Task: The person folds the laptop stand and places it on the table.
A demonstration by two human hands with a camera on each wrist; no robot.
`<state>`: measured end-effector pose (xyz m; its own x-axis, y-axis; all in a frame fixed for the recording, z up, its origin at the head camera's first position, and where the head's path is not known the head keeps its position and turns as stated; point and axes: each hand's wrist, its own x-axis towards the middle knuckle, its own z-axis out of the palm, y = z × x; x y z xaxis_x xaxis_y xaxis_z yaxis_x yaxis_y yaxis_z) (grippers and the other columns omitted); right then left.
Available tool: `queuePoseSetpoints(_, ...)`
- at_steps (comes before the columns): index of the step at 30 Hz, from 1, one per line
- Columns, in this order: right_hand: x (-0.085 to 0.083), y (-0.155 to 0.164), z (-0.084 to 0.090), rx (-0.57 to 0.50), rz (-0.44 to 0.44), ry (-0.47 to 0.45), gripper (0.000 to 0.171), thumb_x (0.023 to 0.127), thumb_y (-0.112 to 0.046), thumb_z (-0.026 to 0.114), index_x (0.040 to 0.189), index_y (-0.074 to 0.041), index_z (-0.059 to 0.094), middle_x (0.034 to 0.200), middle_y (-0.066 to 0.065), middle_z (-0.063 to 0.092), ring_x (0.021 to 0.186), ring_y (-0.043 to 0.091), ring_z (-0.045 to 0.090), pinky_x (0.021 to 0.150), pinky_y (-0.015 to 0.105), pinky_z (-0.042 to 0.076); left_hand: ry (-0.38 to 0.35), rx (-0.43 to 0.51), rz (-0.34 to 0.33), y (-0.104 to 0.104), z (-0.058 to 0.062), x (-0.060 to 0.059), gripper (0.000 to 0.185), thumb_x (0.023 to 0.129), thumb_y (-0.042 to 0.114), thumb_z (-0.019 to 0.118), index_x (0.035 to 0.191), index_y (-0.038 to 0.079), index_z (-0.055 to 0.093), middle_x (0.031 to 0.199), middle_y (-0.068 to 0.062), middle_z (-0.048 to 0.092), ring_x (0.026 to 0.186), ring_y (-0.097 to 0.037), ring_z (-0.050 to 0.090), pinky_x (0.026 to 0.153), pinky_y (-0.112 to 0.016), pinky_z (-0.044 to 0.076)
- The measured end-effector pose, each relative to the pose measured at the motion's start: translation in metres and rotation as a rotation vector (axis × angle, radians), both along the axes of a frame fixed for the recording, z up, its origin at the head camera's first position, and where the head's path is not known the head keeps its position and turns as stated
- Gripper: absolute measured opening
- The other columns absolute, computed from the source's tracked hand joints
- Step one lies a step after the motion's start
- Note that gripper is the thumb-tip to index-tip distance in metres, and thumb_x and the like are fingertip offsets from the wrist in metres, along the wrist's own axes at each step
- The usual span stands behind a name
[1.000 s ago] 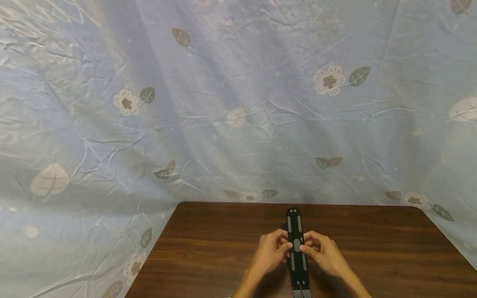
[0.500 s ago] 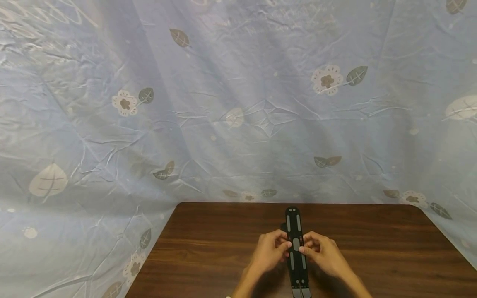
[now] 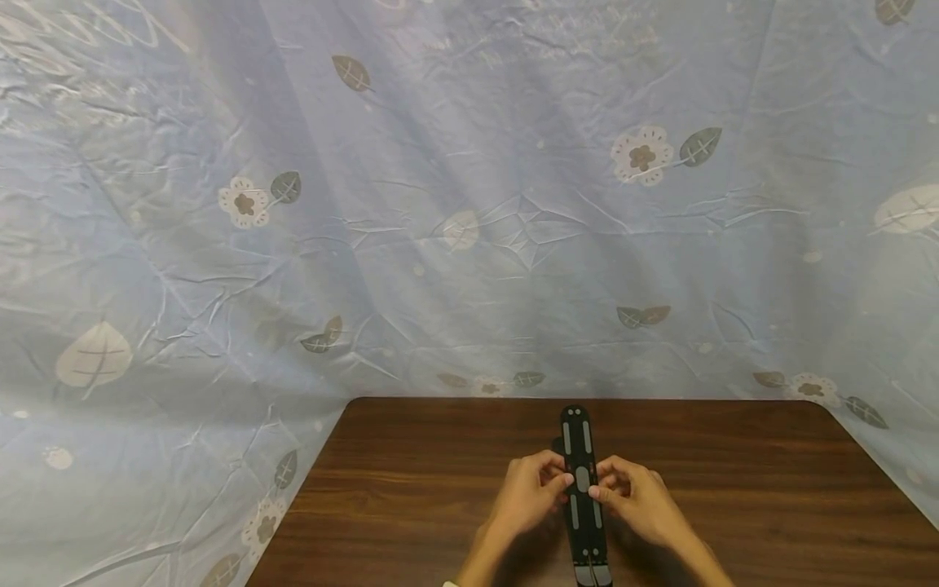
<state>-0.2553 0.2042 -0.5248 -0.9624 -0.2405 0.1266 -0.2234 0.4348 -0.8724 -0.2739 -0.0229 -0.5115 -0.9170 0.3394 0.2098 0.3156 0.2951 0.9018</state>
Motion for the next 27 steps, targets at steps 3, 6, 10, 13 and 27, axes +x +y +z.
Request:
queuePoseSetpoints(3,0.0009,0.0,0.0,0.008,0.0,0.002,0.035,0.098,-0.025,0.08,0.122,-0.001,0.069,0.097,0.007,0.076,0.082,0.013,0.076,0.068,0.024,0.064,0.006,-0.004,0.001,-0.0003,-0.0001,-0.0002,0.011,0.099,0.005,0.076,0.108,-0.001,0.075,0.088,-0.008,0.08,0.067,-0.018,0.077,0.051,-0.018,0.057)
queuePoseSetpoints(6,0.0017,0.0,-0.0002,0.014,0.002,0.006,0.036,0.099,-0.026,0.079,0.123,-0.001,0.068,0.098,0.007,0.076,0.083,0.012,0.076,0.068,0.023,0.063,0.012,-0.007,0.003,-0.0006,-0.0006,-0.0006,0.011,0.098,0.005,0.077,0.108,-0.001,0.075,0.088,-0.008,0.08,0.068,-0.018,0.077,0.052,-0.018,0.057)
queuePoseSetpoints(10,0.0022,-0.0002,-0.0004,0.019,0.006,0.008,0.036,0.099,-0.026,0.079,0.123,-0.001,0.068,0.098,0.007,0.077,0.084,0.012,0.077,0.068,0.023,0.063,0.021,-0.01,-0.001,-0.0013,-0.0017,-0.0013,0.011,0.099,0.006,0.076,0.107,-0.001,0.075,0.09,-0.009,0.081,0.069,-0.022,0.078,0.052,-0.018,0.057)
queuePoseSetpoints(13,0.0027,-0.0005,-0.0007,0.022,0.007,0.002,0.036,0.099,-0.027,0.079,0.123,-0.001,0.069,0.099,0.008,0.077,0.085,0.012,0.077,0.069,0.023,0.063,0.029,-0.01,-0.004,-0.0018,-0.0024,-0.002,0.011,0.099,0.006,0.077,0.107,0.0,0.075,0.091,-0.009,0.081,0.069,-0.021,0.078,0.052,-0.018,0.057)
queuePoseSetpoints(27,0.004,-0.0006,0.001,0.097,0.015,0.005,0.032,0.098,-0.029,0.08,0.115,-0.004,0.072,0.095,0.005,0.075,0.078,0.009,0.071,0.064,0.024,0.06,0.074,0.009,0.025,-0.0029,0.0026,-0.0035,0.017,0.1,0.007,0.075,0.115,0.0,0.074,0.094,-0.012,0.08,0.071,-0.021,0.077,0.057,-0.016,0.058)
